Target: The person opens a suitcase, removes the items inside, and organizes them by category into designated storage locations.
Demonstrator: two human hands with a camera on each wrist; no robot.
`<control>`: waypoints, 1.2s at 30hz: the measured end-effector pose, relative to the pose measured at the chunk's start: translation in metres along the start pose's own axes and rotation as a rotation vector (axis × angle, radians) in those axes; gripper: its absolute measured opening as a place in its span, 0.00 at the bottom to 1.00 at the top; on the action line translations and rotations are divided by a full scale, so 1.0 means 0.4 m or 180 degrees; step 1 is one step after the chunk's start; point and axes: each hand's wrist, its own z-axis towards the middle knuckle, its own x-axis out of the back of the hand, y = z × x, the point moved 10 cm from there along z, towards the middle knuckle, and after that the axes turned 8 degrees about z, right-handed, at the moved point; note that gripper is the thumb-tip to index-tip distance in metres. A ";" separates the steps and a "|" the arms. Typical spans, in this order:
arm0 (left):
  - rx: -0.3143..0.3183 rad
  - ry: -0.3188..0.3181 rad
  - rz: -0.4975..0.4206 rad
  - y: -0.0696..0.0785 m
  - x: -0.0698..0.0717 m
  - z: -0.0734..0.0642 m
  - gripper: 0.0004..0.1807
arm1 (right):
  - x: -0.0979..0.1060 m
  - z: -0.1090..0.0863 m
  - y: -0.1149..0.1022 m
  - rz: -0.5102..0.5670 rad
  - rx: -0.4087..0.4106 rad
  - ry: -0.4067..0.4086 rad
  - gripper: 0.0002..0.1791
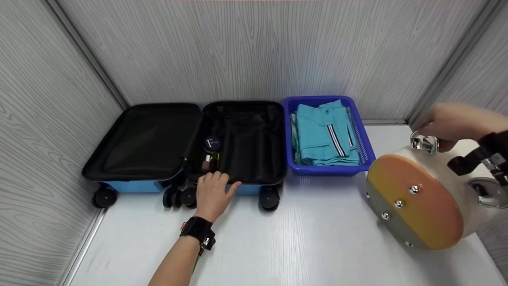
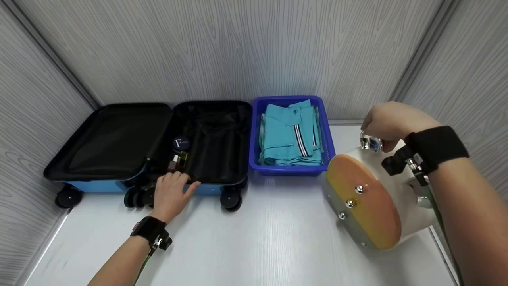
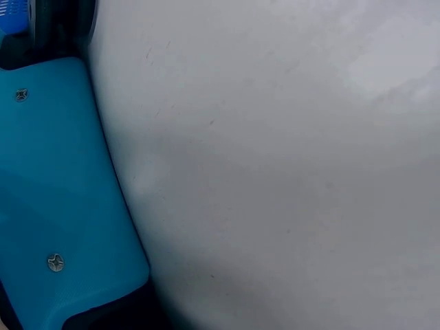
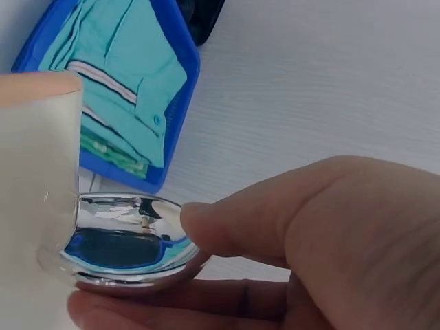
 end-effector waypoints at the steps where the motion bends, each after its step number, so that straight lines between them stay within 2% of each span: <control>1: -0.0002 0.0013 -0.0004 0.000 0.001 0.000 0.35 | -0.007 -0.001 0.000 0.0119 -0.0022 -0.0065 0.19; 6: 0.0013 0.0063 -0.0006 -0.007 0.003 -0.001 0.34 | -0.044 0.003 -0.010 0.0691 -0.0177 -0.0325 0.25; 15: 0.0054 0.0102 -0.0057 -0.007 0.005 -0.003 0.33 | -0.087 0.012 -0.058 0.1398 -0.0321 -0.0585 0.27; 23: 0.0075 0.0032 -0.0018 -0.008 0.001 -0.002 0.34 | -0.110 0.027 -0.121 0.1724 -0.0237 -0.0511 0.27; 36: 0.0065 0.0027 0.0007 -0.007 0.001 -0.005 0.34 | -0.142 0.044 -0.224 0.1956 -0.0060 -0.0471 0.28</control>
